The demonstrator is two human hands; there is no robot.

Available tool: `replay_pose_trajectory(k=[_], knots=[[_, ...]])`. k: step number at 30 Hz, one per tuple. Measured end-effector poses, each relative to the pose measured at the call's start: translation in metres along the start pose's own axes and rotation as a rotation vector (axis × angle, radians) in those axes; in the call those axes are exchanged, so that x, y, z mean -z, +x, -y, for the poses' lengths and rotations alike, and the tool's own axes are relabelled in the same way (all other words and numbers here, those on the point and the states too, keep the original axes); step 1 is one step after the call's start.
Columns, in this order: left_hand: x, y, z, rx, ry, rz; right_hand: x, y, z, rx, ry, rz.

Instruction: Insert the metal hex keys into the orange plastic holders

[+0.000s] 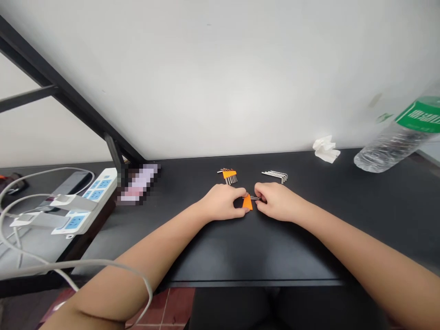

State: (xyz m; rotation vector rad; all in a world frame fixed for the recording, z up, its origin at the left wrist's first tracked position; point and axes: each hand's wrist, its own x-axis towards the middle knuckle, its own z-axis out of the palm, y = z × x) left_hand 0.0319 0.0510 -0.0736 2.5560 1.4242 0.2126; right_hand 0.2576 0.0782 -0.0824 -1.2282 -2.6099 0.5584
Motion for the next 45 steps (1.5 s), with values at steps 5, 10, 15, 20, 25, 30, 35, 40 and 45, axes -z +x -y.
replay_pose_trajectory(k=[5,10,15,20,25,30,35,40,45], knots=[[-0.001,0.0,0.001,-0.008,0.006,-0.015,0.003,0.003,-0.001,0.017,0.13,0.038],[-0.002,0.001,0.0,-0.029,0.027,-0.032,-0.006,0.009,0.008,0.044,-0.071,-0.028],[-0.003,0.0,0.001,-0.02,0.006,-0.018,-0.008,0.011,0.013,-0.051,-0.162,-0.063],[-0.003,0.0,0.001,0.001,0.006,-0.009,0.002,0.007,0.007,-0.137,-0.05,-0.051],[-0.002,0.001,0.0,0.008,0.018,0.003,0.006,0.005,0.001,-0.1,0.013,0.013],[-0.003,0.001,0.0,0.005,0.015,-0.003,0.001,0.006,0.004,-0.086,-0.007,0.025],[-0.003,0.002,0.0,-0.004,0.007,-0.005,-0.003,0.007,0.011,-0.156,-0.109,0.008],[-0.001,0.001,0.0,0.001,0.012,0.013,-0.004,0.004,0.009,-0.198,-0.208,0.017],[0.0,-0.001,0.0,0.01,0.024,0.006,-0.002,-0.002,0.003,-0.196,-0.295,0.051]])
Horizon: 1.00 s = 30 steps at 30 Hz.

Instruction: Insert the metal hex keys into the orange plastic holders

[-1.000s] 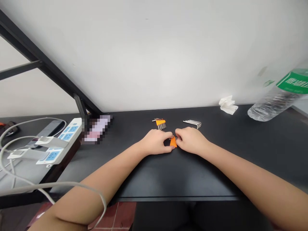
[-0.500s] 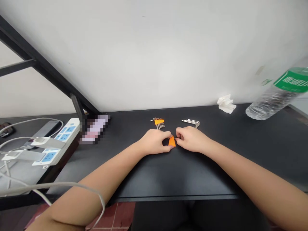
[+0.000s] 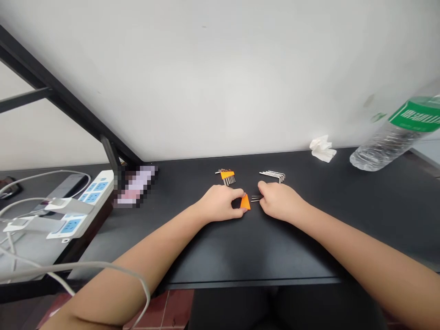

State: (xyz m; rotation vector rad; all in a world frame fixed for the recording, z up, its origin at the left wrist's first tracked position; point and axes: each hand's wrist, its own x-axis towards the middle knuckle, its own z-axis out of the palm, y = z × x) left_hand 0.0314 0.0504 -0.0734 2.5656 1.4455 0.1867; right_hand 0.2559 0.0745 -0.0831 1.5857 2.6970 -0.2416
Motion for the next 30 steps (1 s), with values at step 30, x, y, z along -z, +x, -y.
replay_pose_trajectory(k=[30], knots=[[0.0,0.001,0.006,0.0,0.024,-0.012,0.014,0.022,-0.042,-0.024,-0.126,-0.194]])
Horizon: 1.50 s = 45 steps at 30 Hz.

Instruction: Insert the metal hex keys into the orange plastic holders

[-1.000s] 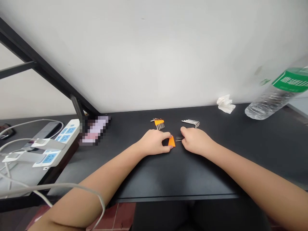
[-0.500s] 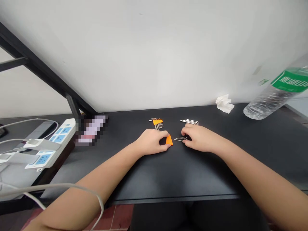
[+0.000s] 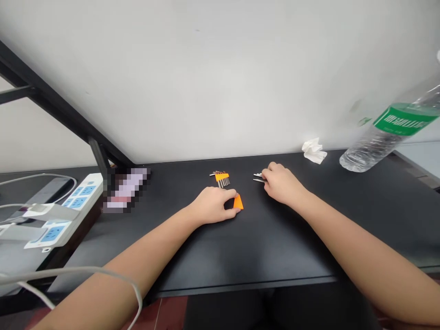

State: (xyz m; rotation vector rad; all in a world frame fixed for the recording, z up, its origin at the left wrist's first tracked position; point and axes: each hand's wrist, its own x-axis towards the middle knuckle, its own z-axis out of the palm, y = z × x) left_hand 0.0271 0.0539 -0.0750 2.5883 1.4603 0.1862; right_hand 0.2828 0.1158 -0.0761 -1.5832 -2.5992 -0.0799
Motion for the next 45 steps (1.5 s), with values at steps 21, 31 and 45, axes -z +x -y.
replay_pose_trajectory(k=[21,31,45], knots=[[0.002,-0.001,0.001,0.043,-0.021,0.016,-0.007,0.011,-0.02,-0.019,0.384,-0.039],[0.002,-0.001,0.001,0.045,-0.024,0.02,-0.003,0.018,-0.044,-0.121,0.314,0.074],[0.008,0.0,-0.003,0.162,-0.156,0.075,0.045,-0.024,-0.039,0.069,0.368,0.569]])
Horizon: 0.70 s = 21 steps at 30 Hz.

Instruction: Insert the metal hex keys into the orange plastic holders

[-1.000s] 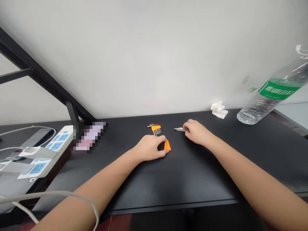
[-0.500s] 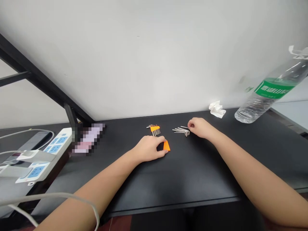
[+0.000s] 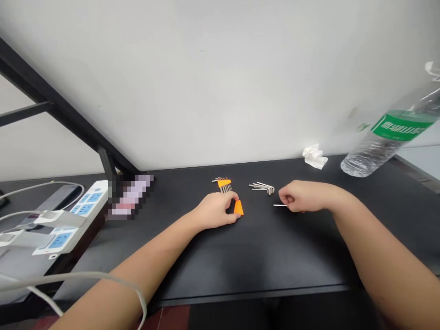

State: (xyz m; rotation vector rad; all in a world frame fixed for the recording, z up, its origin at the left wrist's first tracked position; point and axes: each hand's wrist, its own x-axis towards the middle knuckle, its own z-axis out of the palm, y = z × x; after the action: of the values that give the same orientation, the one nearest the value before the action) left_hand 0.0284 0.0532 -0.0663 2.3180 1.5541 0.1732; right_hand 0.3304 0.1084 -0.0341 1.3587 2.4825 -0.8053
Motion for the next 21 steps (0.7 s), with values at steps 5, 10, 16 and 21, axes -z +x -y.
replay_pose_trajectory(k=[5,10,16,21], knots=[[0.0,0.001,0.0,0.0,-0.008,-0.003,-0.012,0.008,0.017,0.1,-0.084,-0.117],[0.0,0.001,0.001,-0.007,-0.007,-0.006,-0.014,0.02,0.006,0.019,-0.148,-0.177],[0.0,0.001,0.001,0.0,-0.024,-0.003,-0.018,0.038,0.006,0.026,-0.15,-0.543],[-0.002,0.002,0.002,-0.002,-0.037,-0.015,-0.025,0.053,0.012,-0.053,-0.21,-0.472]])
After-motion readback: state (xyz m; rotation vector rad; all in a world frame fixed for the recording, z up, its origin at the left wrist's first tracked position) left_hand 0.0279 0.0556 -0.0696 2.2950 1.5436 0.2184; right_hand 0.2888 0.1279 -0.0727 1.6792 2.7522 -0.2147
